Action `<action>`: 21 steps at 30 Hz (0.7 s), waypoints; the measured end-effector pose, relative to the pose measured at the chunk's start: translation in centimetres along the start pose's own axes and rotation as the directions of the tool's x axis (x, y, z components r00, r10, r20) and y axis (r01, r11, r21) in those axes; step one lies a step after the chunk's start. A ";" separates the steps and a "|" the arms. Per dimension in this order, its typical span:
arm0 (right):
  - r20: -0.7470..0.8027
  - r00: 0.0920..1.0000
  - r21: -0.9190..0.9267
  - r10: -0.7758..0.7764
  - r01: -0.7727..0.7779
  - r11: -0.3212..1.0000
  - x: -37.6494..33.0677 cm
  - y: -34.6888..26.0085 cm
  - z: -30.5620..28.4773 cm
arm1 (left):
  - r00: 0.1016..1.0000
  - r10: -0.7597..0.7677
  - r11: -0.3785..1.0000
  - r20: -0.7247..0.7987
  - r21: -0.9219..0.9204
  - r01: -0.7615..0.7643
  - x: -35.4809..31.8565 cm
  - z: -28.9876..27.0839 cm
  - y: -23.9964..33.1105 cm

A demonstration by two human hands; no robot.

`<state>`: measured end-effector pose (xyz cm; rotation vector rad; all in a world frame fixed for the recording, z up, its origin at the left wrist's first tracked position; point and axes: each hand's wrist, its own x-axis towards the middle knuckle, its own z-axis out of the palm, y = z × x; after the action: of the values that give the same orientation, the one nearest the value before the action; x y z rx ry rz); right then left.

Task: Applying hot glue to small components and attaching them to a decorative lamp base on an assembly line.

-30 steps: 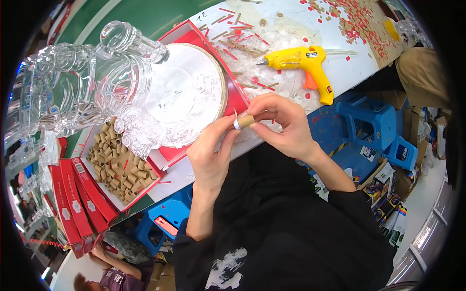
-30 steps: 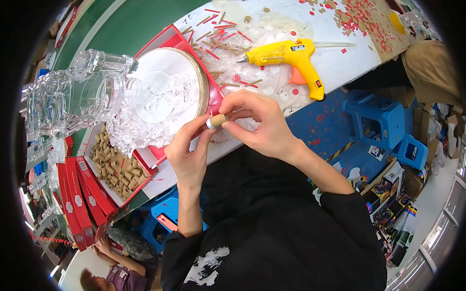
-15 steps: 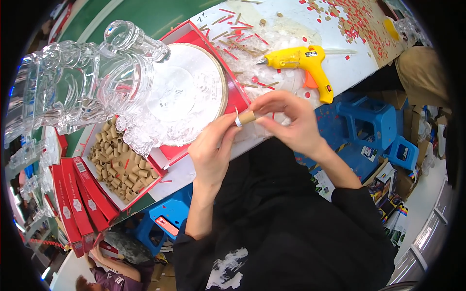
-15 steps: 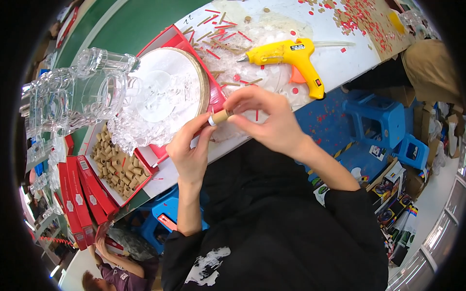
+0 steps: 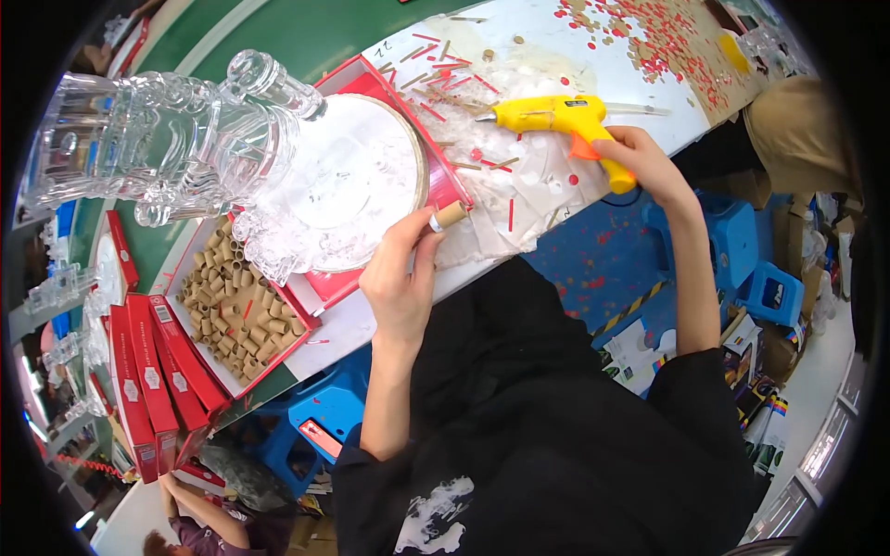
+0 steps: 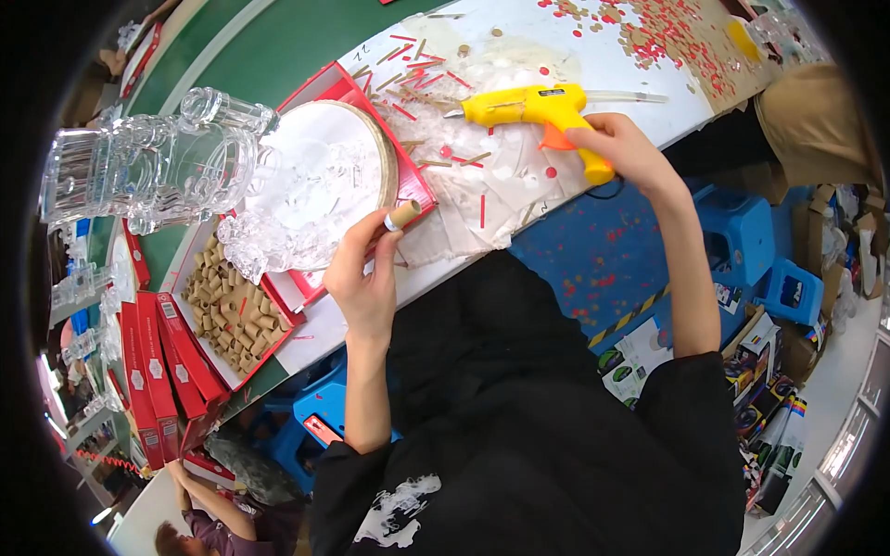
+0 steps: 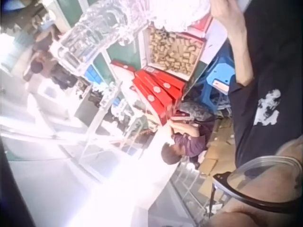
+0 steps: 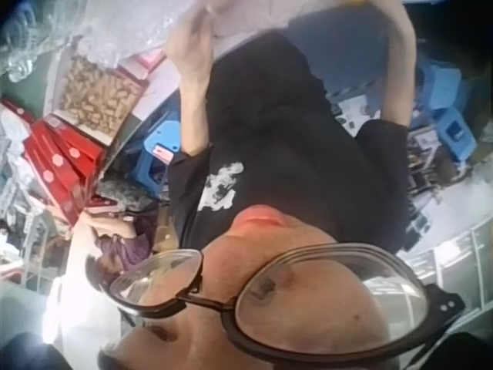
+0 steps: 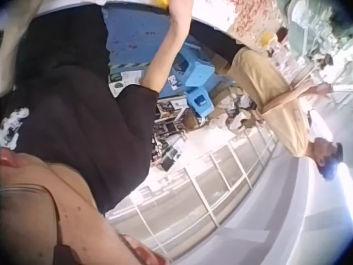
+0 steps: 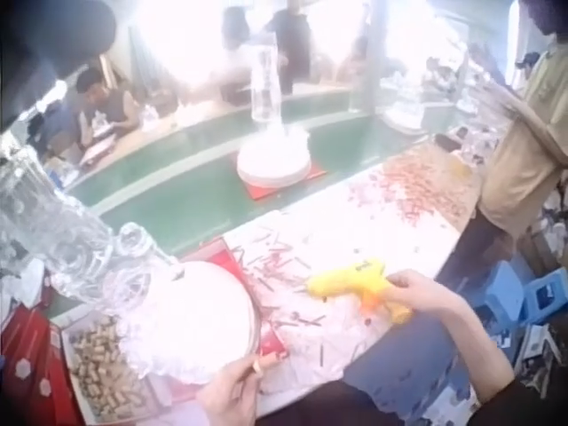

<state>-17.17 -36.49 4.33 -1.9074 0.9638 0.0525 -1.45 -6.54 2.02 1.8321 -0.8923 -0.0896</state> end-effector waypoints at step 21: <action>0.114 0.886 0.843 -0.450 0.153 0.515 -9.9 2.0 8.0 | 0.986 -0.164 0.973 0.029 -0.159 0.166 -0.3 0.2 -0.8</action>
<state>-22.48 -24.88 2.66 -1.0870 0.2805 -0.2578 -1.28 -6.35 1.15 1.7528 -0.7207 -0.2736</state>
